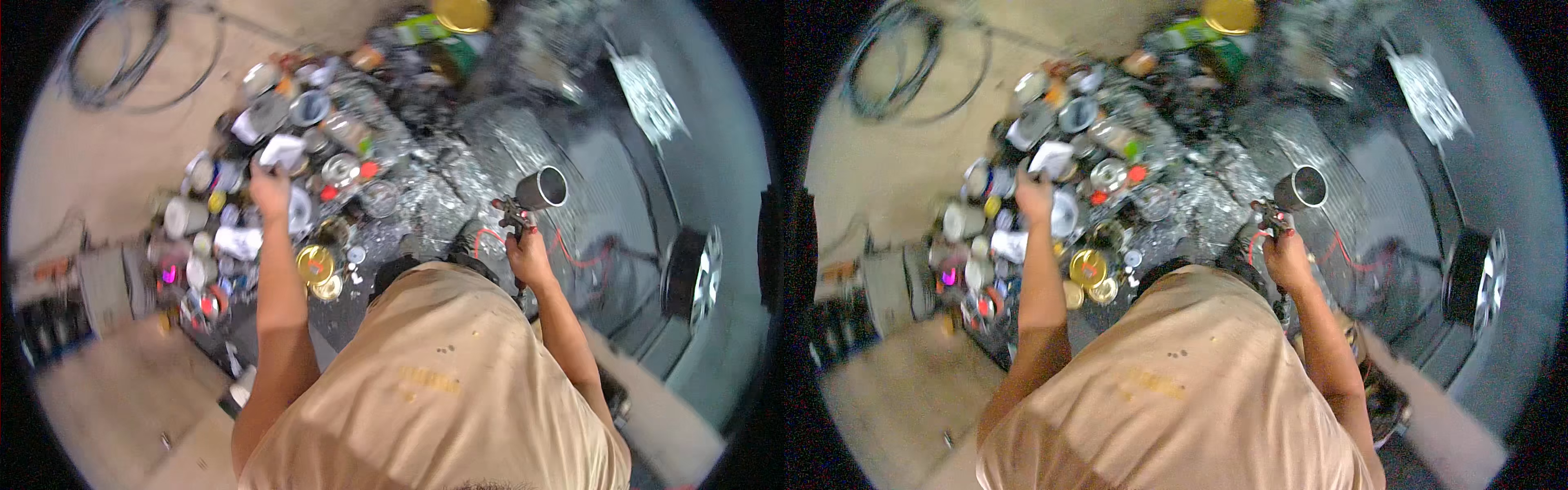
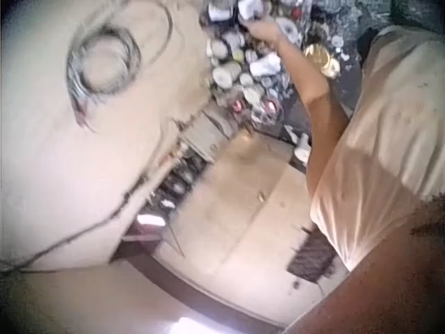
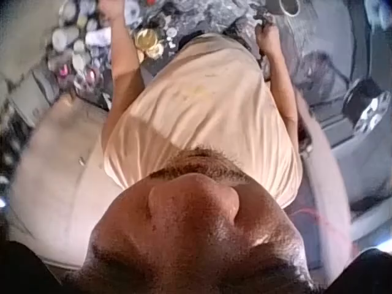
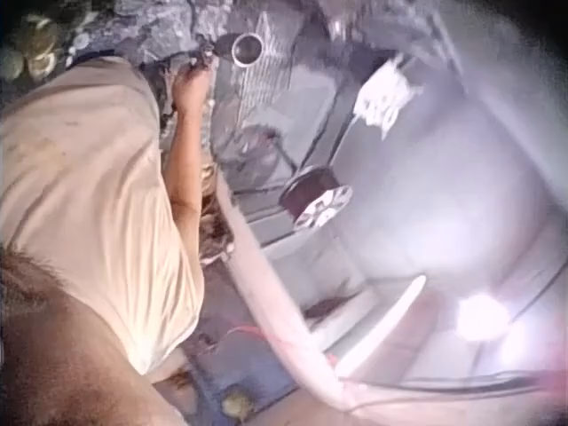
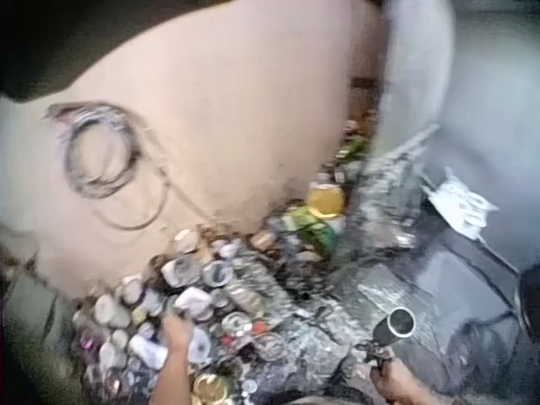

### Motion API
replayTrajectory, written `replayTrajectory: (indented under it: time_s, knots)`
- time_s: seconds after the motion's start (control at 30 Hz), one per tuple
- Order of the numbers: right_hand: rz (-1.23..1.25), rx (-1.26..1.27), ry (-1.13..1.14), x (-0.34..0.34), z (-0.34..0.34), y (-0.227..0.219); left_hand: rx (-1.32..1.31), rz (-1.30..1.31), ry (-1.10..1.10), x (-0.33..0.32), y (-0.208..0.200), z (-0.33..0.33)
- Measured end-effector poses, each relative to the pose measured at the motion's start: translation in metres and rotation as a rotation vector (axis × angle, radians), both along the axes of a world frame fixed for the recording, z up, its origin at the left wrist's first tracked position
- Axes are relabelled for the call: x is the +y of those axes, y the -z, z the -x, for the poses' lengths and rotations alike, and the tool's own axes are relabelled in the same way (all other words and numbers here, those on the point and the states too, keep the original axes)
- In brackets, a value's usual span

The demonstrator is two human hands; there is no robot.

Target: Painting a car wheel using a spray gun.

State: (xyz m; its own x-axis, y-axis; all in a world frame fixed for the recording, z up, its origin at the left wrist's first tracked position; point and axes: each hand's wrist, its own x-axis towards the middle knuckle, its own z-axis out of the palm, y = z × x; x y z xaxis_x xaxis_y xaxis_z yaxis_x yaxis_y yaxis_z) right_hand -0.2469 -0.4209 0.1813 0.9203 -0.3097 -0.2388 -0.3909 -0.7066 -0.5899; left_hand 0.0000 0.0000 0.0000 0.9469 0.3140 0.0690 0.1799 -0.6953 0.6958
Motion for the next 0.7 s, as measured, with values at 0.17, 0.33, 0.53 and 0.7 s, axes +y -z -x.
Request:
replayTrajectory:
  time_s: [0.17, 0.33, 0.53, 0.7]
  knots:
    - [0.065, 0.100, 0.266, -0.002, 0.007, 0.053, -0.022, 0.084, 0.531, -0.069, -0.053, -0.007]
    - [-0.103, -0.160, 0.388, -0.025, 0.053, 0.070, 0.534, -0.192, 1.506, -0.198, -0.025, 0.115]
    - [-0.051, -0.240, 0.569, -0.129, 0.118, 0.033, 0.670, -0.166, 1.868, -0.294, 0.035, 0.134]
    - [0.323, -0.407, 1.041, -0.290, 0.236, 0.044, 0.680, -0.312, 1.837, -0.392, 0.054, 0.136]
